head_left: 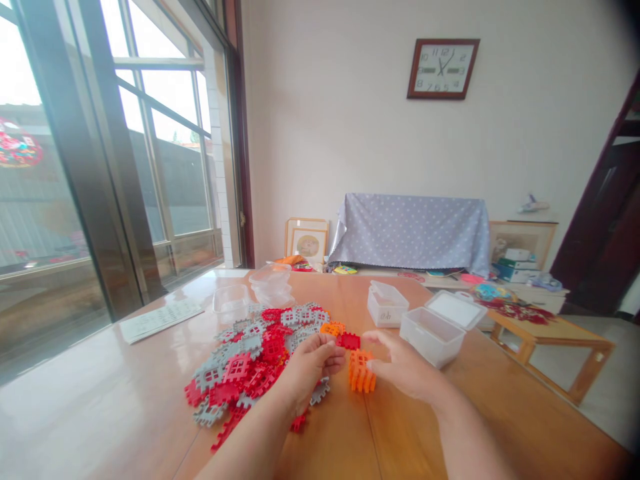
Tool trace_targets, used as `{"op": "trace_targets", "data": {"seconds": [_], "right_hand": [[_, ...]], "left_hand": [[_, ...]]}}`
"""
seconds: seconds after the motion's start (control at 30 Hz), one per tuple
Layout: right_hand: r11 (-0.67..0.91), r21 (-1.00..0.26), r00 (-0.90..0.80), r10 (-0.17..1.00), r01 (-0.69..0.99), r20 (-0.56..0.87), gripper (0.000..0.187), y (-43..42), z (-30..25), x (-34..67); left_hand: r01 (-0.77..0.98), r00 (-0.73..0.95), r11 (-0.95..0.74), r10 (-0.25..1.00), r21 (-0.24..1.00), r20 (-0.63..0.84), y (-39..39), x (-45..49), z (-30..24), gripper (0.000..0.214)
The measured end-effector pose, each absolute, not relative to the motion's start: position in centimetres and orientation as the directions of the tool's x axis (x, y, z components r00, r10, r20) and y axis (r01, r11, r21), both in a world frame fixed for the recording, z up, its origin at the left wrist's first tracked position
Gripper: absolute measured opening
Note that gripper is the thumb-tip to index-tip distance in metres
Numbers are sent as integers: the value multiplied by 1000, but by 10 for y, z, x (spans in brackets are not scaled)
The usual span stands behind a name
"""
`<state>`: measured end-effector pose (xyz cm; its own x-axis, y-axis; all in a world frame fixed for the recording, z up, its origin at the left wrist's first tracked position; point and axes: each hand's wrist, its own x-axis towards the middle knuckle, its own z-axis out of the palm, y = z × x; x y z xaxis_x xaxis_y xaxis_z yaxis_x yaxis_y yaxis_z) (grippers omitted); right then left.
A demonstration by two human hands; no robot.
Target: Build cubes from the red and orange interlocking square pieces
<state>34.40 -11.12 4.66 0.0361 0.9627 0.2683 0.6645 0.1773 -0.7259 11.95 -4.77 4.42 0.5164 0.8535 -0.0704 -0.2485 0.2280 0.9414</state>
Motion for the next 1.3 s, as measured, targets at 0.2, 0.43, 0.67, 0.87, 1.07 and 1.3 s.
{"op": "trace_targets", "data": {"seconds": [0.2,0.43,0.67,0.87,1.07,1.3], "right_hand": [[64,-790,321,891,610,320,26,-90,38,351],[14,-786,410,847,618,337,23,-84,33,345],[55,-817,447,815,575,369,26,-83,35,345],[73,-828,472,793,556,387,25,-84,38,346],[89,-825,474,782,558,404,24,-86,40,346],[86,-831,483,778,550,400,24,-85,41,346]], "left_hand": [[-278,359,27,930,960,78,-32,110,47,39],[-64,217,-216,950,974,225,-16,110,39,40],[393,328,-375,910,840,252,3,128,44,25],[615,493,-545,830,570,262,39,147,44,45],[715,447,-470,877,517,179,55,163,36,53],[709,376,-430,901,559,216,56,166,26,48]]}}
